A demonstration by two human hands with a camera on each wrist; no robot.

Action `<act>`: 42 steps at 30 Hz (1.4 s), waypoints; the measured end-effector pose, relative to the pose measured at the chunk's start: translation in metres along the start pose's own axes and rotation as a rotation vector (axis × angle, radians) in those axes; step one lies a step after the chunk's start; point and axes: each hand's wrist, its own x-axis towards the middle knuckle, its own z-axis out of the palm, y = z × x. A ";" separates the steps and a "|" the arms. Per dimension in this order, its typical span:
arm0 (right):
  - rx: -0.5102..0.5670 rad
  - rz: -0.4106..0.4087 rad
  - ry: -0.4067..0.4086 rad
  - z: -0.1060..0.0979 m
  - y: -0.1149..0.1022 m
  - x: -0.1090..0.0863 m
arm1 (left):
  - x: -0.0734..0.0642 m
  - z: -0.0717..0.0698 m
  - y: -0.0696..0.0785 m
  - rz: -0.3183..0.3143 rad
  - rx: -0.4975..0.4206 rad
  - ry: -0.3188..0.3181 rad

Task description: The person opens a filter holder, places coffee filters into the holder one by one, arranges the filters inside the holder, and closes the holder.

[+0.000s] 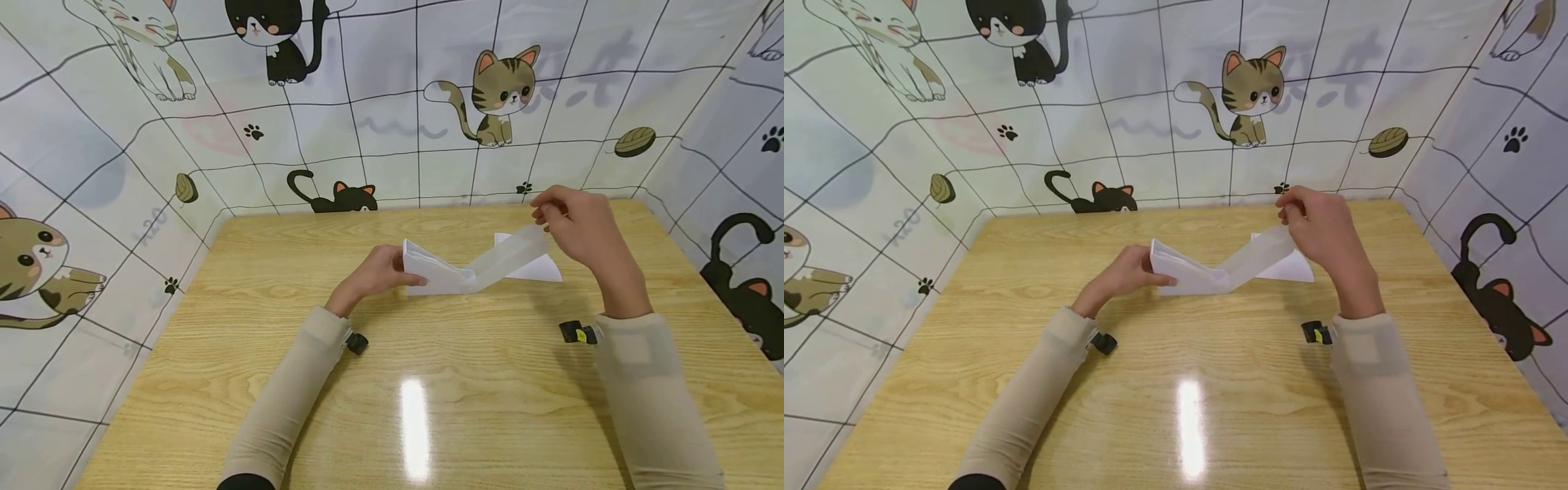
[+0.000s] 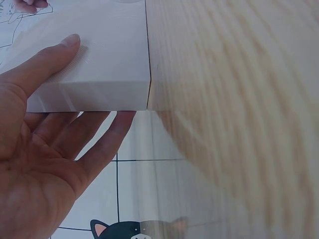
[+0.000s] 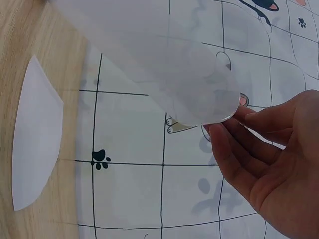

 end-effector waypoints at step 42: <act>-0.208 0.256 -0.443 0.030 0.087 0.011 | 0.001 0.002 -0.006 0.008 -0.012 0.004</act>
